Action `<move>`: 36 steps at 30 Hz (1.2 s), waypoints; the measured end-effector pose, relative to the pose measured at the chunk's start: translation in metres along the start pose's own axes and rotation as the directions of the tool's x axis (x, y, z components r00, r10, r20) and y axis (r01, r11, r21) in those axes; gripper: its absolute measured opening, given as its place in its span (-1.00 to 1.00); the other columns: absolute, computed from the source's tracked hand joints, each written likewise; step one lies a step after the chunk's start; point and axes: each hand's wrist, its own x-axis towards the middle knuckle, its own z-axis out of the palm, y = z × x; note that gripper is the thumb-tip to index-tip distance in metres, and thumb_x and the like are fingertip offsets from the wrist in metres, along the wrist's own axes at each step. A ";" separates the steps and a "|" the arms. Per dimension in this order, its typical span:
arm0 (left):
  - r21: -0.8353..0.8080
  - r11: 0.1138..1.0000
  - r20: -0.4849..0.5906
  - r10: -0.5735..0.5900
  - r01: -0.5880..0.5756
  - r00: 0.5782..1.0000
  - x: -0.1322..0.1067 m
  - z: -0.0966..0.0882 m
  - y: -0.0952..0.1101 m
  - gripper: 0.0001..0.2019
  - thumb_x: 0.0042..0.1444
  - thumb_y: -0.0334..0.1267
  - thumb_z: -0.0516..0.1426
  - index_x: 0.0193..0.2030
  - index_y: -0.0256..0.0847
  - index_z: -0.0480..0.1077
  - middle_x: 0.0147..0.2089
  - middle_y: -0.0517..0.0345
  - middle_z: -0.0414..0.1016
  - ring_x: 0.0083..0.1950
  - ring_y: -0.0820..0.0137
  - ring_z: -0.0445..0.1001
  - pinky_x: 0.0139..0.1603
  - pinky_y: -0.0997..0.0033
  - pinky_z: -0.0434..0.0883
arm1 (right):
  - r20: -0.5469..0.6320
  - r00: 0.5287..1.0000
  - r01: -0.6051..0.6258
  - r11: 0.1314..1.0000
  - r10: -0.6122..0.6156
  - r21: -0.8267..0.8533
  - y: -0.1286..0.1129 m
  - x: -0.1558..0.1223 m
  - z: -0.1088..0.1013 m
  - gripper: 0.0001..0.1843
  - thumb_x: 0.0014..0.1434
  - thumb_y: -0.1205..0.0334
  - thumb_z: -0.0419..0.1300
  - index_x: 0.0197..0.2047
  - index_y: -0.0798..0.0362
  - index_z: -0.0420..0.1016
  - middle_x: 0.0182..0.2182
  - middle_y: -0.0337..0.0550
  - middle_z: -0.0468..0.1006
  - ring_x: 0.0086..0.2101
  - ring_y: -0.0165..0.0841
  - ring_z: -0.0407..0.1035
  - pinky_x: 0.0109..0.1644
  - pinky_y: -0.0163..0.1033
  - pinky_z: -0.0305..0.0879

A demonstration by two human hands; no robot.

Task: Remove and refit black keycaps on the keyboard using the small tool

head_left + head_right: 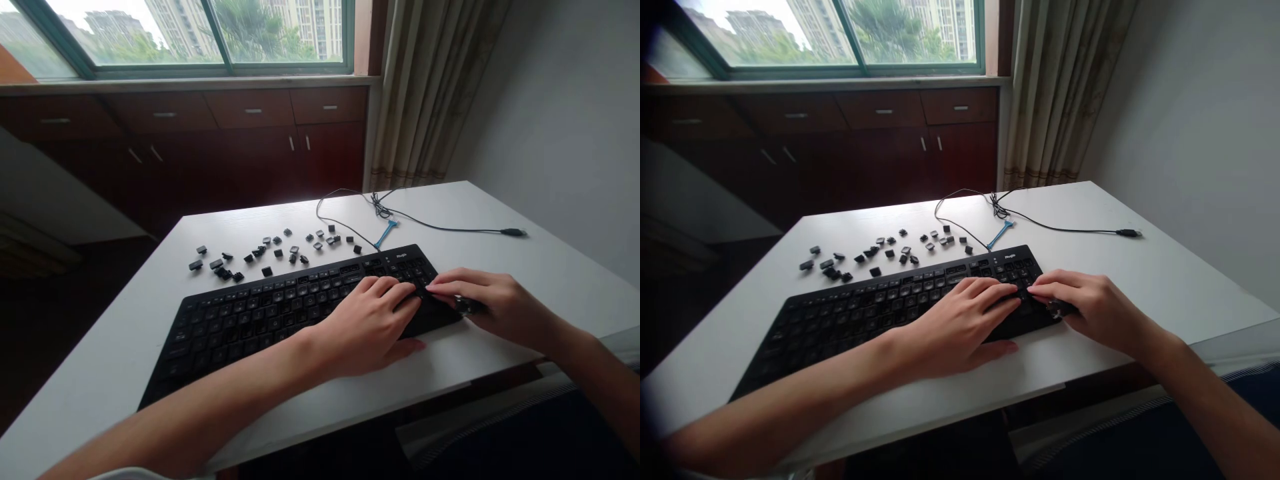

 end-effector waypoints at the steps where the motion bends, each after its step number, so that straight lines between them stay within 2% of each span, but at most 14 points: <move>1: 0.016 1.000 -0.006 -0.001 0.001 1.000 -0.002 0.002 0.003 -0.45 0.42 0.04 -0.06 0.32 -0.34 0.29 0.34 -0.17 0.33 0.27 0.09 0.32 0.26 0.08 0.30 | -0.017 1.000 0.020 1.000 -0.021 -0.020 0.000 0.000 -0.001 -0.39 0.13 0.56 0.11 0.17 -0.12 0.52 0.05 -0.12 0.60 -0.02 -0.23 0.54 0.04 -0.20 0.50; 6: 0.080 0.996 -0.059 -0.034 0.039 0.998 -0.007 0.011 0.016 -0.44 0.43 -0.04 -0.11 0.36 -0.44 0.22 0.37 -0.25 0.28 0.29 0.06 0.30 0.29 0.04 0.28 | 0.003 0.994 0.106 0.983 -0.107 -0.148 -0.002 0.000 -0.005 -0.38 0.14 0.59 0.08 0.18 -0.10 0.51 0.05 -0.10 0.62 -0.02 -0.22 0.56 0.02 -0.18 0.51; 10: 0.095 0.994 -0.063 -0.051 0.057 0.997 -0.007 0.015 0.020 -0.44 0.44 -0.07 -0.14 0.37 -0.46 0.22 0.38 -0.24 0.27 0.31 0.05 0.29 0.32 0.04 0.26 | 0.046 0.990 0.139 0.966 -0.132 -0.216 -0.008 0.001 -0.008 -0.48 0.21 0.55 0.09 0.15 -0.03 0.53 0.08 -0.03 0.60 0.01 -0.19 0.55 -0.01 -0.15 0.53; 12: 0.100 0.993 -0.061 -0.053 0.059 0.997 -0.007 0.015 0.020 -0.45 0.43 -0.08 -0.12 0.37 -0.46 0.23 0.38 -0.24 0.27 0.30 0.05 0.30 0.31 0.04 0.27 | 0.050 0.993 0.117 0.973 -0.109 -0.199 -0.011 0.001 -0.007 -0.50 0.20 0.55 0.11 0.13 -0.03 0.53 0.12 -0.03 0.59 0.03 -0.17 0.54 0.04 -0.13 0.52; 18: 0.110 0.992 -0.090 -0.048 0.058 0.995 -0.008 0.016 0.020 -0.47 0.41 -0.10 -0.09 0.36 -0.43 0.25 0.37 -0.26 0.29 0.30 0.06 0.32 0.30 0.03 0.29 | 0.022 1.000 0.018 0.997 -0.016 -0.078 -0.008 0.001 -0.007 -0.37 0.06 0.63 0.10 0.12 -0.09 0.53 0.10 -0.14 0.59 0.04 -0.20 0.53 0.10 -0.14 0.52; 22: 0.109 0.993 -0.098 -0.042 0.053 0.994 -0.008 0.016 0.020 -0.47 0.42 -0.12 -0.10 0.35 -0.45 0.26 0.37 -0.27 0.30 0.29 0.06 0.33 0.30 0.03 0.29 | 0.023 1.000 0.020 1.000 -0.020 -0.023 -0.002 0.003 -0.009 -0.37 0.11 0.61 0.12 0.17 -0.09 0.49 0.10 -0.14 0.60 0.05 -0.22 0.53 0.15 -0.15 0.49; 27: 0.103 0.993 -0.082 -0.044 0.052 0.996 -0.008 0.016 0.020 -0.47 0.43 -0.14 -0.14 0.36 -0.47 0.24 0.38 -0.25 0.27 0.29 0.05 0.30 0.31 0.03 0.27 | 0.100 0.993 0.058 0.998 -0.056 -0.015 0.007 0.004 -0.012 -0.32 0.10 0.64 0.11 0.21 -0.10 0.47 0.14 -0.15 0.57 0.09 -0.23 0.50 0.18 -0.15 0.47; 33: 0.097 0.994 -0.082 -0.044 0.052 0.996 -0.008 0.016 0.020 -0.47 0.42 -0.15 -0.13 0.36 -0.48 0.24 0.38 -0.26 0.27 0.29 0.05 0.31 0.30 0.03 0.27 | 0.081 0.996 0.045 0.999 -0.047 0.027 0.009 0.015 -0.013 -0.53 0.21 0.45 0.25 0.14 -0.15 0.53 0.05 -0.19 0.63 -0.03 -0.25 0.56 0.09 -0.18 0.52; 36: 0.099 0.994 -0.082 -0.046 0.054 0.996 -0.008 0.017 0.020 -0.47 0.42 -0.15 -0.14 0.36 -0.48 0.24 0.38 -0.26 0.27 0.29 0.05 0.31 0.30 0.03 0.27 | 0.051 0.998 0.042 0.997 -0.045 0.063 0.009 0.017 -0.012 -0.60 0.23 0.44 0.25 0.08 -0.12 0.57 0.00 -0.17 0.65 -0.06 -0.27 0.57 0.07 -0.20 0.52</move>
